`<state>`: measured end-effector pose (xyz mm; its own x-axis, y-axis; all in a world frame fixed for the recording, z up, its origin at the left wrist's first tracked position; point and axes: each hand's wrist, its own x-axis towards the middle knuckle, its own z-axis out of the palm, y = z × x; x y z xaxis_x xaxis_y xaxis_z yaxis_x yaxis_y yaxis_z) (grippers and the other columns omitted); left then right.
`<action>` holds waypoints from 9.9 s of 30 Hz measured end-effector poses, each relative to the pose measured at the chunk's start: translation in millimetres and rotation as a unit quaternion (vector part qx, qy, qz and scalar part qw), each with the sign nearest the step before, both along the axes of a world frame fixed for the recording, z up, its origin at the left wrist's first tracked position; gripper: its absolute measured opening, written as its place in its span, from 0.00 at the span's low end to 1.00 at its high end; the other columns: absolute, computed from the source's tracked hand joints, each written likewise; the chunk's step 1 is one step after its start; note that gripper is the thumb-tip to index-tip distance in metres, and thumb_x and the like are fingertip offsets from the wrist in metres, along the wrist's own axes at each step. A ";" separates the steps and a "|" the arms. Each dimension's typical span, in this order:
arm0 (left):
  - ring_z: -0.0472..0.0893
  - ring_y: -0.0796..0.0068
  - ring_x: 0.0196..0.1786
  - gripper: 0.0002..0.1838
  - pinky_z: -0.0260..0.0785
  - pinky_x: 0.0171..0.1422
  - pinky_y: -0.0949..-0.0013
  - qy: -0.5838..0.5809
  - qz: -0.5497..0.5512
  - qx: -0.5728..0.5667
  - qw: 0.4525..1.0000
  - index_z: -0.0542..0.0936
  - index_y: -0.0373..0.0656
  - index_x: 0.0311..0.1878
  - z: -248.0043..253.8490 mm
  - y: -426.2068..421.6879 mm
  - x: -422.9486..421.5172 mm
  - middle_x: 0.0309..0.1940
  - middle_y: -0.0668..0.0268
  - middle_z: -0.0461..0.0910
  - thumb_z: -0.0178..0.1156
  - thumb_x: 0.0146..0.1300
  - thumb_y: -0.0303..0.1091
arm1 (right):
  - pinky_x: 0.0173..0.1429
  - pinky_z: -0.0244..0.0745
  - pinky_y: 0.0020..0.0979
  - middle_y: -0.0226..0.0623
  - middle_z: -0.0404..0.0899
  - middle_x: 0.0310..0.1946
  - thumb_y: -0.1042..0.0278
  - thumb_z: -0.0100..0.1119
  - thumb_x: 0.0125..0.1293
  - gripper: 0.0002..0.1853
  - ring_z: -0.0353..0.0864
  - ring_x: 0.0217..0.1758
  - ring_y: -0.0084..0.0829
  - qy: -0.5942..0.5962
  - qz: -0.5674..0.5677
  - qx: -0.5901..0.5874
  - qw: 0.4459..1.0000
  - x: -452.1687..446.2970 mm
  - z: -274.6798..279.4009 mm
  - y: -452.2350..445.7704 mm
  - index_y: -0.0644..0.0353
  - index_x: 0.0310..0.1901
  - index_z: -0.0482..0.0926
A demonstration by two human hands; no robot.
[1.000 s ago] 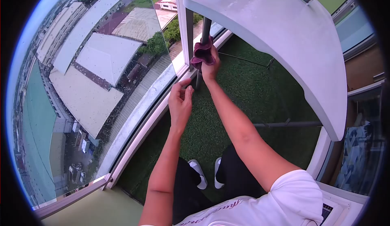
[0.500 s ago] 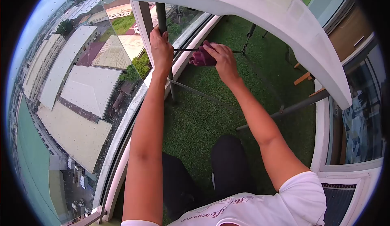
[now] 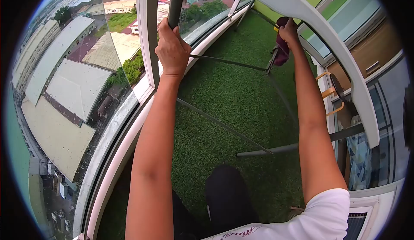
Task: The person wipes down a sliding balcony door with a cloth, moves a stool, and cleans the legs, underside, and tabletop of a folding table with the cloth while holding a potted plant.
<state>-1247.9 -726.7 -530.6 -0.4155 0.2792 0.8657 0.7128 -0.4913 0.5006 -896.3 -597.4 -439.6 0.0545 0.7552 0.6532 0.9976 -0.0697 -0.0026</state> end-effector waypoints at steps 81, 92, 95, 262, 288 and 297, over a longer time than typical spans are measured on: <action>0.82 0.63 0.28 0.03 0.73 0.31 0.63 0.042 -0.234 -0.211 0.948 0.64 0.38 0.39 30.3 -27.6 -38.7 0.26 0.56 0.79 0.47 0.68 0.24 | 0.44 0.73 0.43 0.40 0.71 0.40 0.71 0.49 0.64 0.13 0.76 0.42 0.41 0.072 0.257 -0.083 0.960 -192.2 -254.8 -262.2 0.55 0.50 0.72; 0.81 0.46 0.35 0.07 0.70 0.36 0.52 0.017 -0.197 -0.222 0.955 0.66 0.37 0.41 21.7 -17.7 -37.3 0.28 0.48 0.79 0.53 0.66 0.29 | 0.55 0.61 0.43 0.39 0.68 0.41 0.83 0.52 0.56 0.23 0.70 0.46 0.41 0.041 0.121 -0.107 0.986 -27.1 -240.3 -401.3 0.57 0.54 0.70; 0.78 0.38 0.38 0.11 0.68 0.41 0.46 0.023 -0.191 -0.262 0.946 0.67 0.36 0.41 30.0 -23.0 -38.7 0.30 0.41 0.78 0.56 0.63 0.32 | 0.59 0.57 0.46 0.41 0.68 0.47 0.85 0.51 0.52 0.27 0.68 0.50 0.44 0.106 0.167 -0.077 0.977 -76.6 -247.9 -372.7 0.59 0.56 0.67; 0.84 0.57 0.38 0.09 0.75 0.44 0.59 -0.088 -0.286 -0.489 0.820 0.81 0.37 0.42 -191.7 -238.4 -9.4 0.39 0.53 0.82 0.58 0.61 0.30 | 0.66 0.62 0.54 0.59 0.60 0.63 0.58 0.54 0.63 0.27 0.63 0.64 0.60 0.046 0.062 -0.047 0.996 -25.7 -22.3 -56.3 0.63 0.61 0.66; 0.80 0.52 0.36 0.08 0.72 0.41 0.57 0.004 -0.255 -0.476 0.842 0.78 0.37 0.43 -166.1 -260.4 5.6 0.35 0.53 0.79 0.58 0.61 0.28 | 0.72 0.52 0.45 0.62 0.60 0.64 0.56 0.55 0.66 0.26 0.55 0.69 0.56 -0.139 0.130 -0.056 0.980 80.1 51.1 118.5 0.71 0.56 0.69; 0.83 0.57 0.38 0.08 0.74 0.41 0.60 0.045 -0.278 -0.475 0.834 0.79 0.36 0.42 -189.0 -242.4 8.2 0.36 0.53 0.81 0.59 0.60 0.27 | 0.60 0.65 0.49 0.61 0.72 0.53 0.56 0.48 0.69 0.22 0.71 0.56 0.59 -0.147 0.156 0.034 0.976 39.2 19.0 48.8 0.69 0.51 0.72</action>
<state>-1239.7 -969.0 -719.6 0.0610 0.9843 0.1655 0.5621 -0.1709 0.8092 -857.1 -548.6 -420.5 -0.3687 0.6595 0.6551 0.9285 0.2276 0.2935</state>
